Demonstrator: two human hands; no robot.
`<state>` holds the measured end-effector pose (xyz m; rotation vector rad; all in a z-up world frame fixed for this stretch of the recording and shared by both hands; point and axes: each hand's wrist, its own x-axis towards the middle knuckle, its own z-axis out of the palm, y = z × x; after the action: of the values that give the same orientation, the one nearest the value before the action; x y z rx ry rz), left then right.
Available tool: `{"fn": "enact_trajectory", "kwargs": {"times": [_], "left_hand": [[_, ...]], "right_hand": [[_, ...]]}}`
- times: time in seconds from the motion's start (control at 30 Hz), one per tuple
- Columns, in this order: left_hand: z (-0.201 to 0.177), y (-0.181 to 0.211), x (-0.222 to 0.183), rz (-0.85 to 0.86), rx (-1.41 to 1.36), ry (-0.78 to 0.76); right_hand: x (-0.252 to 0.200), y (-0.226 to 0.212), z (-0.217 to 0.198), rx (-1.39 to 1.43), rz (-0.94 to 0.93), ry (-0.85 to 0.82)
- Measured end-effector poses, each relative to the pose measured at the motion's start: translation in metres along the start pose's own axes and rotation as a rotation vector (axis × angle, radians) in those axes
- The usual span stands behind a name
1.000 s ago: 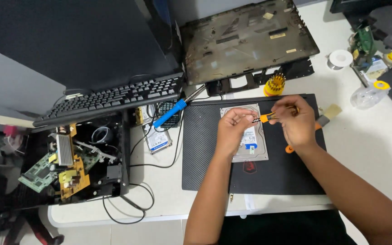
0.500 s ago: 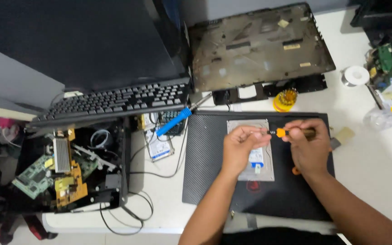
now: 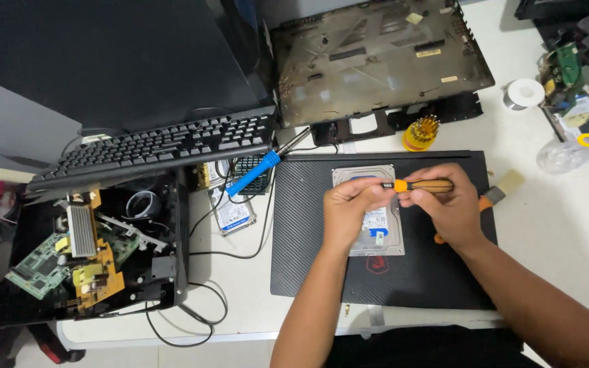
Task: Positioning a hard drive into a laptop chassis and securing it with screws using a precision screwdriver.
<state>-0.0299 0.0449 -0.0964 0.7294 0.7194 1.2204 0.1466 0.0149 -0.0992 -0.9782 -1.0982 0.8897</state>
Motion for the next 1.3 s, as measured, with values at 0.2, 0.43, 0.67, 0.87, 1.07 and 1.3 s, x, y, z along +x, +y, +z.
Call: {"fn": "enact_trajectory", "kwargs": {"times": [0.2,0.43,0.67,0.87,1.07,1.3], "left_hand": [[0.009,0.014,-0.005,0.043,0.058,-0.033],[0.016,0.013,-0.009,0.152,0.315,-0.185],[0.009,0.022,-0.008,0.199,0.280,-0.199],[0.007,0.039,-0.005,0.288,0.380,0.028],[-0.002,0.046,0.001,0.294,0.689,0.194],[-0.006,0.037,0.005,0.292,0.855,0.200]], "right_hand": [[0.015,-0.012,-0.021,-0.396,0.195,-0.088],[0.035,-0.065,-0.034,-0.494,0.256,-0.331],[0.034,-0.037,-0.113,0.052,0.329,-0.150],[0.019,-0.022,-0.125,0.040,0.275,0.193],[0.005,-0.026,-0.083,-0.287,-0.039,0.117],[-0.007,-0.022,-0.072,-0.369,-0.232,-0.041]]}}
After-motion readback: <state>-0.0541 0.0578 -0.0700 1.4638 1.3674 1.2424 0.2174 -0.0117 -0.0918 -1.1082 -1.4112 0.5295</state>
